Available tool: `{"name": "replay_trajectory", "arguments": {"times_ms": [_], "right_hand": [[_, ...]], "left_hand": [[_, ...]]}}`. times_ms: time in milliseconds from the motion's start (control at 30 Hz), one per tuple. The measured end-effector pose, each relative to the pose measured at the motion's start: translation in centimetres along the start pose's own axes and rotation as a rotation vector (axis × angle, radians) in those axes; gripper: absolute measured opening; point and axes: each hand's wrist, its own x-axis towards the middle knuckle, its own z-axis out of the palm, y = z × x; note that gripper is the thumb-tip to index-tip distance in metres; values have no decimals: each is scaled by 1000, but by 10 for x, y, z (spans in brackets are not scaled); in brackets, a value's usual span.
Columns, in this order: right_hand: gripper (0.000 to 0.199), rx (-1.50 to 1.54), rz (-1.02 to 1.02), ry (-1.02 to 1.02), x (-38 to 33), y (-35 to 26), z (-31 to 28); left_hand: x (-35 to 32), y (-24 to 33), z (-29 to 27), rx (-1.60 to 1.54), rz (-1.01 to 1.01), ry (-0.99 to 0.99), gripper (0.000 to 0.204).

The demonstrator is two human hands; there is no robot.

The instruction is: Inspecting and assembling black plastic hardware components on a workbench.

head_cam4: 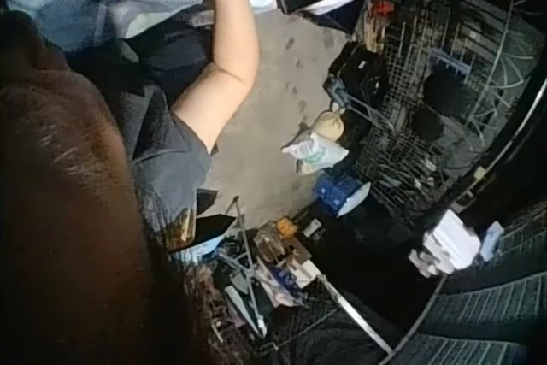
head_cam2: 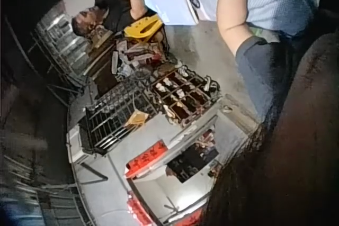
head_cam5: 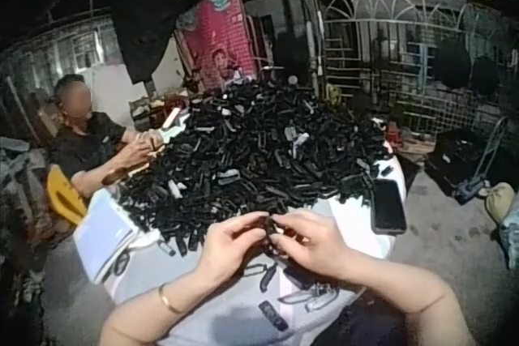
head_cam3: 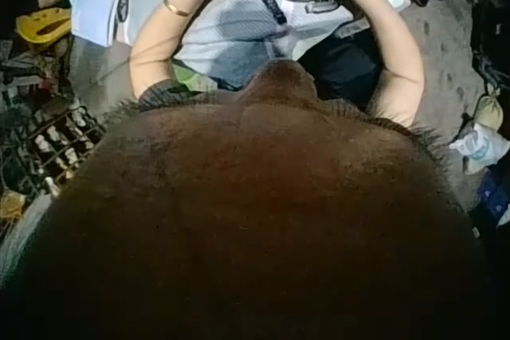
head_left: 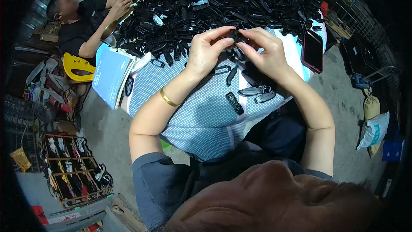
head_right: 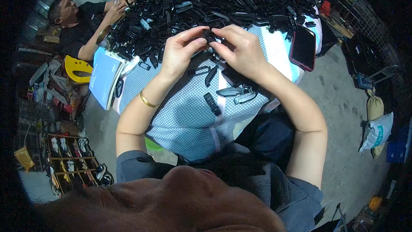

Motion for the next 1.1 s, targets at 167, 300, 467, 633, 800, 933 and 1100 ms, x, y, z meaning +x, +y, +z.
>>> {"name": "replay_trajectory", "arguments": {"times_ms": [167,300,467,633,800,933,1100], "right_hand": [[28,-167,-70,-7,4,-5,1],[33,-183,-15,-30,3,-4,6],[35,194,311,-225,10,1,6],[27,80,189,-248,7,-5,7],[29,55,307,-356,11,-5,3],[31,36,-134,-710,3,-4,3],[17,-176,-76,-592,3,11,1]], "left_hand": [[-2,1,7,-196,-130,82,31],[0,0,11,-97,6,98,26],[3,9,-2,-85,101,45,23],[1,15,-10,-98,128,-76,22],[8,23,-20,-46,-60,-146,23],[3,47,-31,334,-214,-417,26],[-4,31,-16,657,-164,-713,26]]}}
